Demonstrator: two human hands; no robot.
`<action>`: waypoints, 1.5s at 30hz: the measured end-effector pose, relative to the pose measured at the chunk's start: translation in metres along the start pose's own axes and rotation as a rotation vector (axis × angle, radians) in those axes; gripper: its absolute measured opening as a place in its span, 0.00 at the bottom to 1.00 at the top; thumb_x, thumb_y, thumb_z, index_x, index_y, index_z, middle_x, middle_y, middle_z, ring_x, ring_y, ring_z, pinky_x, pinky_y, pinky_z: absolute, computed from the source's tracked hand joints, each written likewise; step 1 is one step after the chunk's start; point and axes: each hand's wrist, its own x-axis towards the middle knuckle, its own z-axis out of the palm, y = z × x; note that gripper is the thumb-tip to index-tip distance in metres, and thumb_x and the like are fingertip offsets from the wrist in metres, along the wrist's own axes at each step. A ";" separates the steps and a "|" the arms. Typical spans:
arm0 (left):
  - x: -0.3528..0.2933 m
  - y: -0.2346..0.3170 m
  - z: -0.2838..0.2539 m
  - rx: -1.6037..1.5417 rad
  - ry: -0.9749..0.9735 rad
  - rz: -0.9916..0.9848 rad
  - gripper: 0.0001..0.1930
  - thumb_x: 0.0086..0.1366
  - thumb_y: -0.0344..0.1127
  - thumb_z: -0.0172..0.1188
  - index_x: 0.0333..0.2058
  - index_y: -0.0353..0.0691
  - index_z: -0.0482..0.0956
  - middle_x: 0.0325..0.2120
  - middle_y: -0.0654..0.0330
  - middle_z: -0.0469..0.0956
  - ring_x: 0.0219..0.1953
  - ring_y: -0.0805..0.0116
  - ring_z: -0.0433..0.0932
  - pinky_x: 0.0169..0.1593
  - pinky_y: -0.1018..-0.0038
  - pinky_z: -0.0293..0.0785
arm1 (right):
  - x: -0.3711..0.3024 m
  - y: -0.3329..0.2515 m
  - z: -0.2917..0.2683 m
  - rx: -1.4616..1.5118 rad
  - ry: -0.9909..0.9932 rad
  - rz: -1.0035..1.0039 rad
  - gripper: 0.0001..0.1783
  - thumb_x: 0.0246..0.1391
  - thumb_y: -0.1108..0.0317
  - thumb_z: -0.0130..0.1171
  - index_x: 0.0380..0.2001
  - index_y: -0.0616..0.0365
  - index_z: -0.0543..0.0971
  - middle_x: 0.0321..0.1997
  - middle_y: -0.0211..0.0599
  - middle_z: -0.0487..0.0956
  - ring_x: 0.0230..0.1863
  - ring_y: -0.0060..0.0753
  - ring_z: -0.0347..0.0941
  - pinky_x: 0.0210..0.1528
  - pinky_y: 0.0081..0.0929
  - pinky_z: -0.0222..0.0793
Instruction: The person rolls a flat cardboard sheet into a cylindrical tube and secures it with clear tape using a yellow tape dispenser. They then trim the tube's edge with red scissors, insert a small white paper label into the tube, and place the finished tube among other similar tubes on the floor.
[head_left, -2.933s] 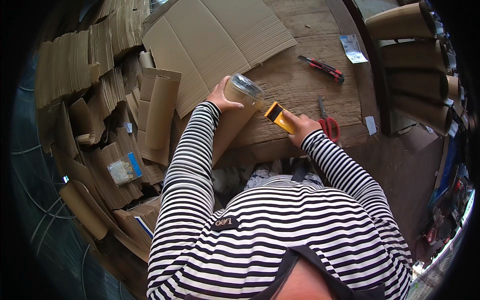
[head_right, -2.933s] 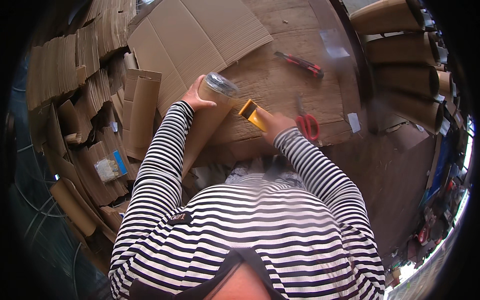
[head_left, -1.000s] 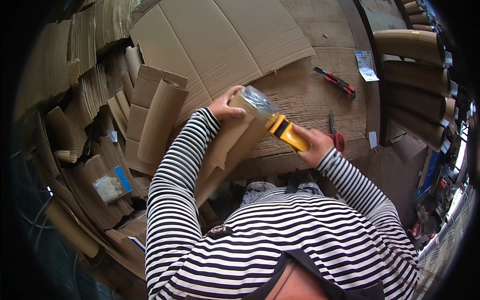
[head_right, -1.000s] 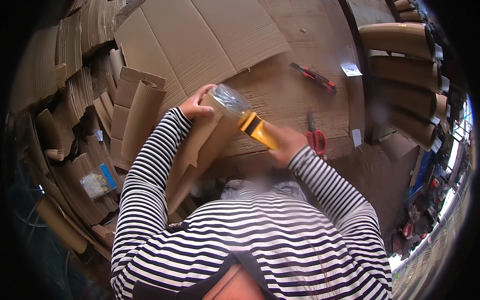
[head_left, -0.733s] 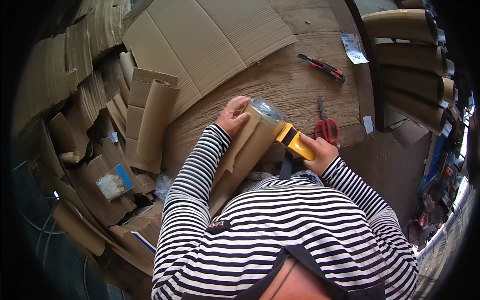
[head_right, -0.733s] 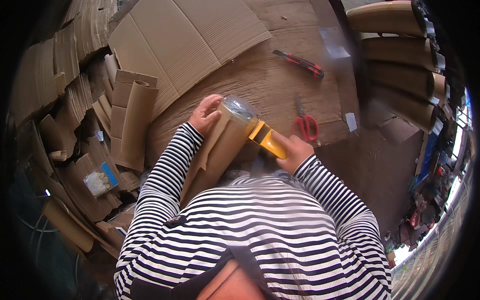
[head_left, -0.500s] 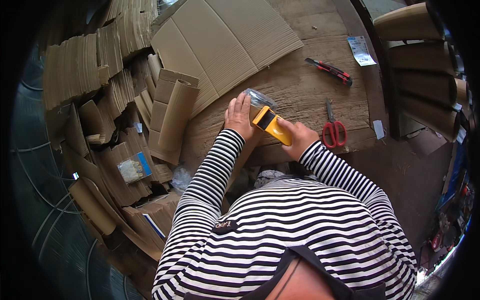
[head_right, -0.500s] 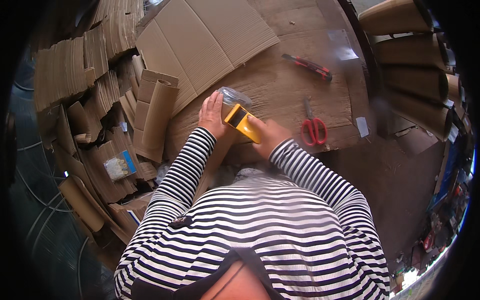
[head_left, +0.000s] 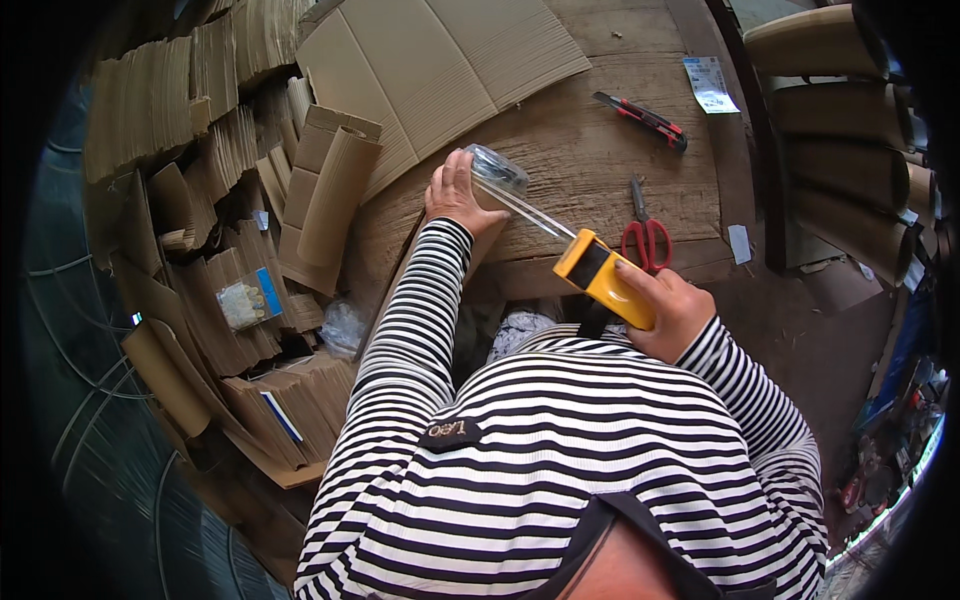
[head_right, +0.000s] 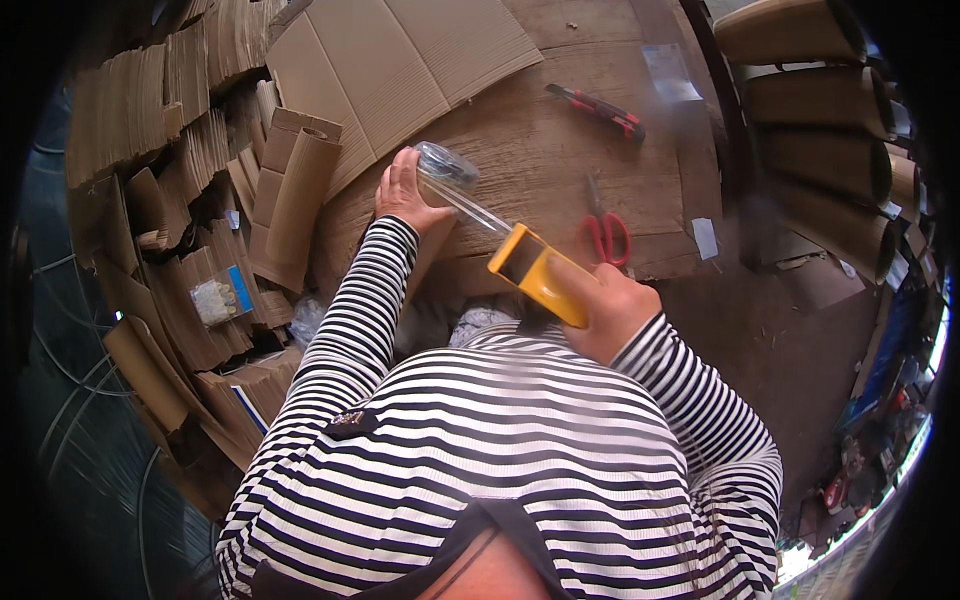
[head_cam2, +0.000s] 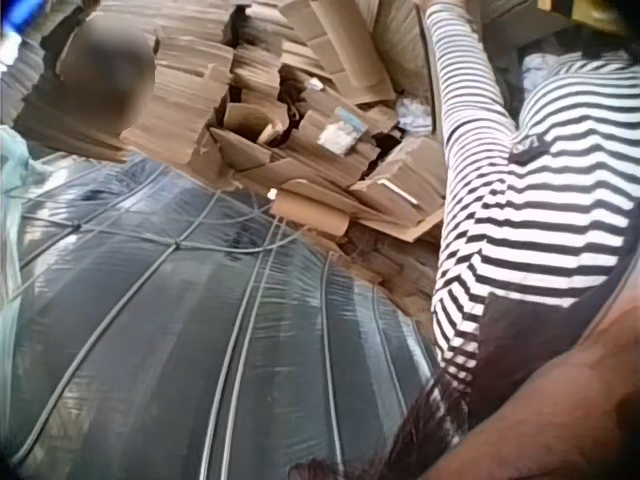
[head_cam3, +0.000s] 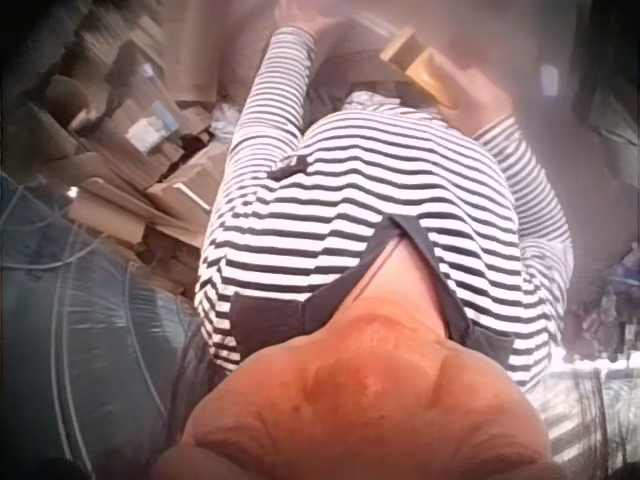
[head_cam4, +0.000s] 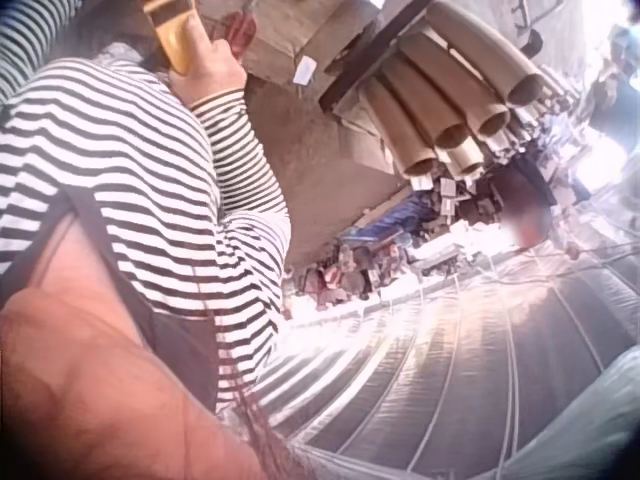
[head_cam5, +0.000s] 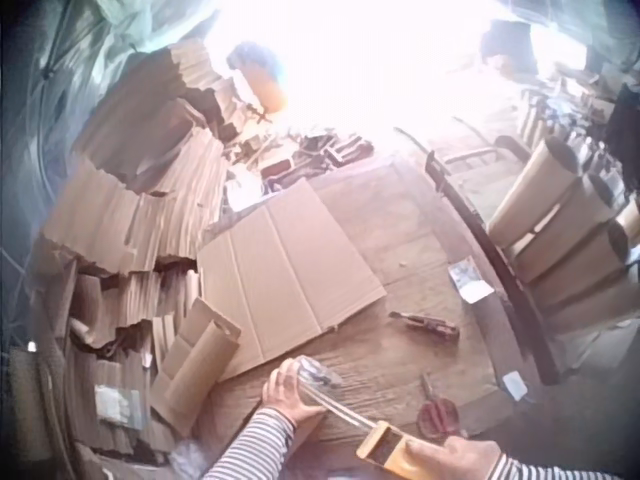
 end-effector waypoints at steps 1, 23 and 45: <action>0.000 -0.001 0.001 -0.014 -0.008 0.003 0.68 0.38 0.64 0.80 0.73 0.54 0.45 0.73 0.61 0.47 0.74 0.54 0.48 0.76 0.51 0.49 | -0.006 0.003 -0.003 -0.019 -0.017 0.009 0.41 0.40 0.67 0.75 0.62 0.42 0.76 0.35 0.44 0.79 0.32 0.46 0.82 0.39 0.37 0.81; 0.072 -0.143 -0.040 -0.394 -0.005 0.169 0.48 0.57 0.45 0.71 0.74 0.53 0.56 0.71 0.49 0.59 0.71 0.44 0.61 0.71 0.52 0.63 | 0.212 -0.011 0.155 -0.057 0.009 0.074 0.43 0.47 0.59 0.72 0.68 0.29 0.68 0.37 0.43 0.78 0.39 0.46 0.82 0.44 0.41 0.81; 0.095 -0.156 -0.046 -0.269 -0.088 -0.086 0.68 0.38 0.54 0.84 0.73 0.62 0.47 0.73 0.53 0.51 0.74 0.51 0.56 0.75 0.58 0.59 | 0.231 0.005 0.119 -0.347 -0.160 0.089 0.42 0.48 0.59 0.71 0.68 0.31 0.67 0.40 0.44 0.80 0.39 0.48 0.83 0.42 0.44 0.81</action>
